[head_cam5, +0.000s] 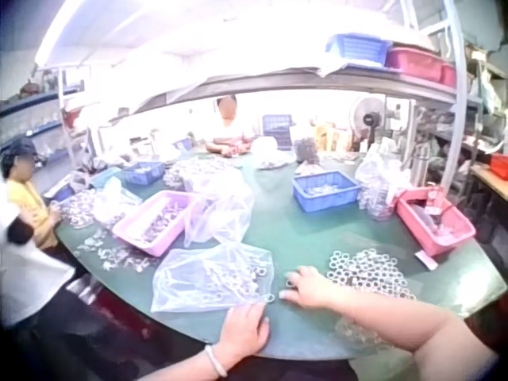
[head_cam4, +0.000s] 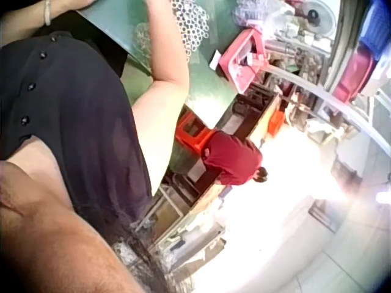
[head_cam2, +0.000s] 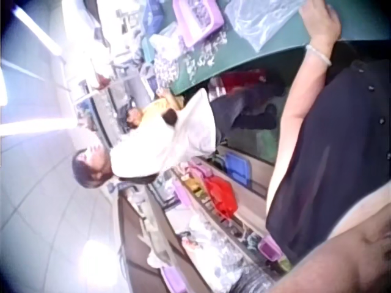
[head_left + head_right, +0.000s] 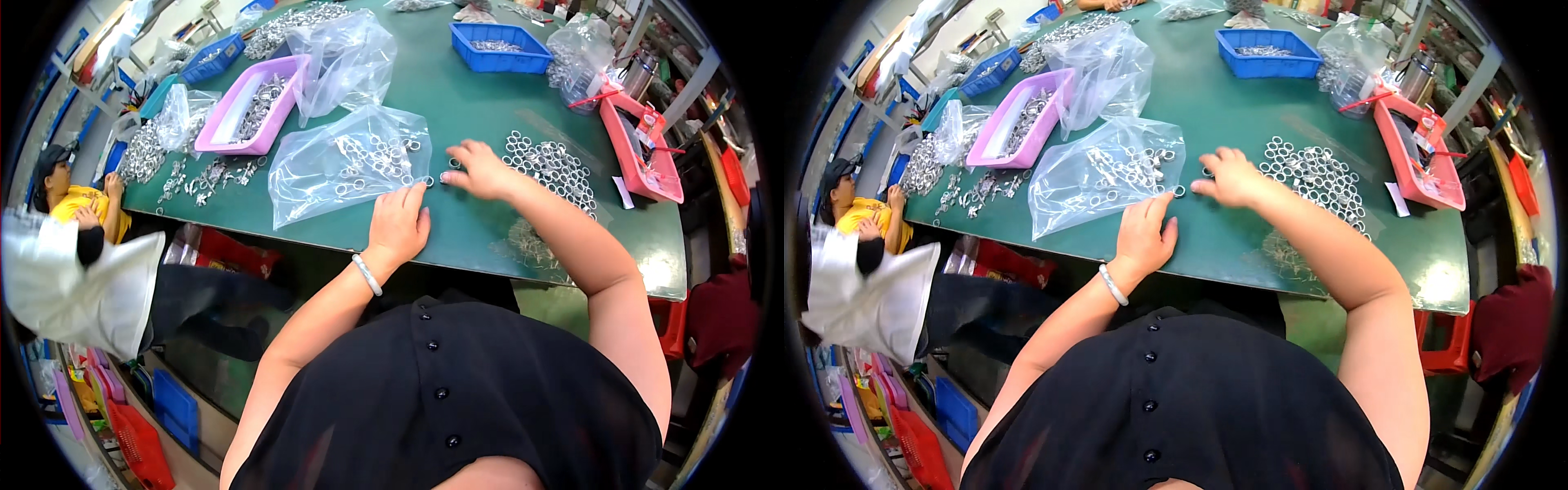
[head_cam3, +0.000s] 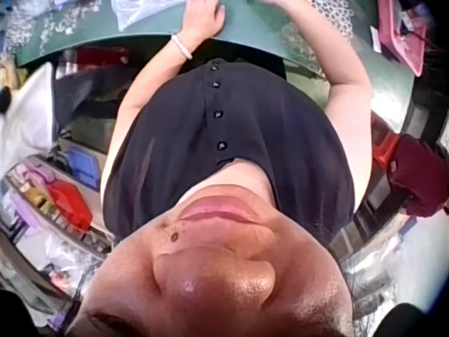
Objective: The person sorts small metal rings from a plastic bag onto a table, arranging them into a organized pile. The person then picks up a small white card and holds it while looking at the rings.
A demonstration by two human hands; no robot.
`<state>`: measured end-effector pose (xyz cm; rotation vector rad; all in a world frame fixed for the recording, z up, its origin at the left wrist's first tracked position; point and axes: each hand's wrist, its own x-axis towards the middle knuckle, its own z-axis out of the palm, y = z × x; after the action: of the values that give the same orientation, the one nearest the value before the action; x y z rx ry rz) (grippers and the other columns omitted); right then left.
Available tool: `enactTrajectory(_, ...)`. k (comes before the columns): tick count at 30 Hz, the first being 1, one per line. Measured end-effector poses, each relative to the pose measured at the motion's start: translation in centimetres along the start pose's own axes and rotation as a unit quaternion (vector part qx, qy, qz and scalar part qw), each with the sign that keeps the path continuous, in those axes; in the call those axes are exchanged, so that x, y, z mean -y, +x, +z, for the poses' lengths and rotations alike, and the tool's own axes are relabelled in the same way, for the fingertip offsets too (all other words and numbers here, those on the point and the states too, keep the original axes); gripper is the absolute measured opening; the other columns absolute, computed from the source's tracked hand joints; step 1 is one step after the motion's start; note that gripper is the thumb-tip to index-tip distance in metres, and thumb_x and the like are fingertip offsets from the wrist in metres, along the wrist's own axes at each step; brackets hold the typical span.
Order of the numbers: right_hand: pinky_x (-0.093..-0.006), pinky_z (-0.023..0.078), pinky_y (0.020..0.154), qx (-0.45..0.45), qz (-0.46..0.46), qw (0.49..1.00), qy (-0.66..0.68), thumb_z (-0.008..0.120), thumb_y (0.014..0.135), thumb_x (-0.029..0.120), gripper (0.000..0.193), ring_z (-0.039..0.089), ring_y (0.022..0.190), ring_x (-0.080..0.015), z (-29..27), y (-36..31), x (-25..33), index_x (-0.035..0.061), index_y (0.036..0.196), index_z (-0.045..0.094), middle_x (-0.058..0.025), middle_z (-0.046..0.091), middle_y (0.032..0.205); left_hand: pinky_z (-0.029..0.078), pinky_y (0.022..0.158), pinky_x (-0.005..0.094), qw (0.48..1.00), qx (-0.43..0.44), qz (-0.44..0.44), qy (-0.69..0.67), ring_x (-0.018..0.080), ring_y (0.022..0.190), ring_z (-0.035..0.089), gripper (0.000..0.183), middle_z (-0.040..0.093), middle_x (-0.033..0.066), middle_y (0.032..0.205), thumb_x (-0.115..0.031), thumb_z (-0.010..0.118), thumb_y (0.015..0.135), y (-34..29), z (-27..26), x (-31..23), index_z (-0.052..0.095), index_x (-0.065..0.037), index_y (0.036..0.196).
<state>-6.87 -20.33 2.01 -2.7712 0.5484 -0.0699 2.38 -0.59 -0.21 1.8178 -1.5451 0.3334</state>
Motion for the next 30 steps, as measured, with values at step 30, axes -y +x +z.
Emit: enactTrajectory(30, -0.0444, 0.05, 0.069, -0.185, 0.041, 0.971, 0.145, 0.061, 0.079, 0.02, 0.03, 0.062, 0.077, -0.0401, 0.8, 1.2, 0.7, 0.0005, 0.099, 0.048, -0.023, 0.063, 0.08, 0.044, 0.076, 0.0402, 0.999, -0.02, 0.009, -0.023, 0.0328, 0.083, 0.056, 0.03, 0.059, 0.0137, 0.092, -0.008, 0.064, 0.074, -0.1, -0.3, 0.2, 0.057, -0.002, 0.103)
